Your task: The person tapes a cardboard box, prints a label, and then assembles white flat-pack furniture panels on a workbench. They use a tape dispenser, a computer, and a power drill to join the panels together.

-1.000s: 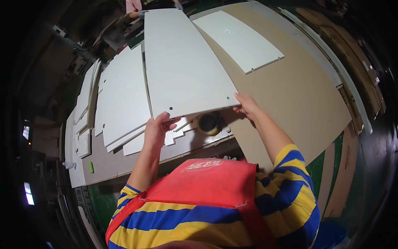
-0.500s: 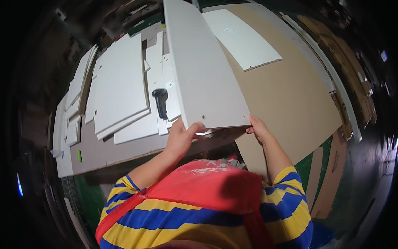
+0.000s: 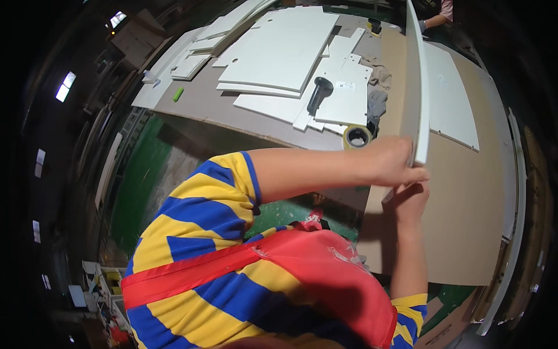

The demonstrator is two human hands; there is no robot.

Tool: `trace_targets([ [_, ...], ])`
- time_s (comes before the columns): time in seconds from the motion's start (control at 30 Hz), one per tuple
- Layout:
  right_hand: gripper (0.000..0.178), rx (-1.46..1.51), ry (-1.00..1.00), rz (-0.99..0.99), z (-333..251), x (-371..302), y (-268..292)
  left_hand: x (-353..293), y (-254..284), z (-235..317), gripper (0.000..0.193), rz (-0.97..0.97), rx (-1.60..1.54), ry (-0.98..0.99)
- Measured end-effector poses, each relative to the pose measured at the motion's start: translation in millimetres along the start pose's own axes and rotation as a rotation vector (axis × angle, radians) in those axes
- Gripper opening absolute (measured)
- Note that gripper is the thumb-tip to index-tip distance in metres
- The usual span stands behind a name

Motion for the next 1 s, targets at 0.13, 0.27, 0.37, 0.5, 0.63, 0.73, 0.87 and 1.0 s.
trace_targets([
  [0.13,0.029,-0.079,0.009,0.041,16.3,6.7,43.5,-16.7,-52.5,-42.3,0.076,0.251,-0.324,0.087],
  [0.27,0.022,-0.111,-0.112,0.074,39.7,-21.6,94.0,-47.8,-169.0,-120.1,0.08,0.175,-0.149,0.242],
  [0.37,0.021,0.042,-0.118,0.174,31.6,-60.4,133.5,-71.2,-248.9,-124.9,0.07,0.07,-0.467,0.464],
  [0.5,0.023,0.145,-0.374,0.22,55.6,-121.4,184.6,-84.5,-320.0,-117.8,0.054,0.079,-0.843,0.468],
  [0.63,0.036,0.2,-0.525,0.265,74.4,-182.8,240.5,-102.7,-376.2,-118.4,0.055,0.109,-1.216,0.751],
  [0.73,0.047,0.461,-0.554,0.413,77.7,-220.2,265.6,-131.2,-351.0,-88.9,0.064,0.047,-1.05,0.856],
  [0.87,0.044,0.729,-0.845,0.371,132.8,-269.8,274.0,-155.3,-385.7,-120.9,0.07,0.246,-0.794,0.842],
  [1.0,0.042,1.04,-0.917,0.373,197.8,-301.7,279.4,-163.3,-346.8,-65.7,0.066,0.358,-0.54,0.74],
])
Point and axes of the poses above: each hand's wrist, its own x-axis towards the middle knuckle, its own y-axis out of the back of the hand, z = x × y, the point moved 9 cm from there along x, towards the middle knuckle, and after that the axes turned 7 degrees about z, right-handed, at the moved point
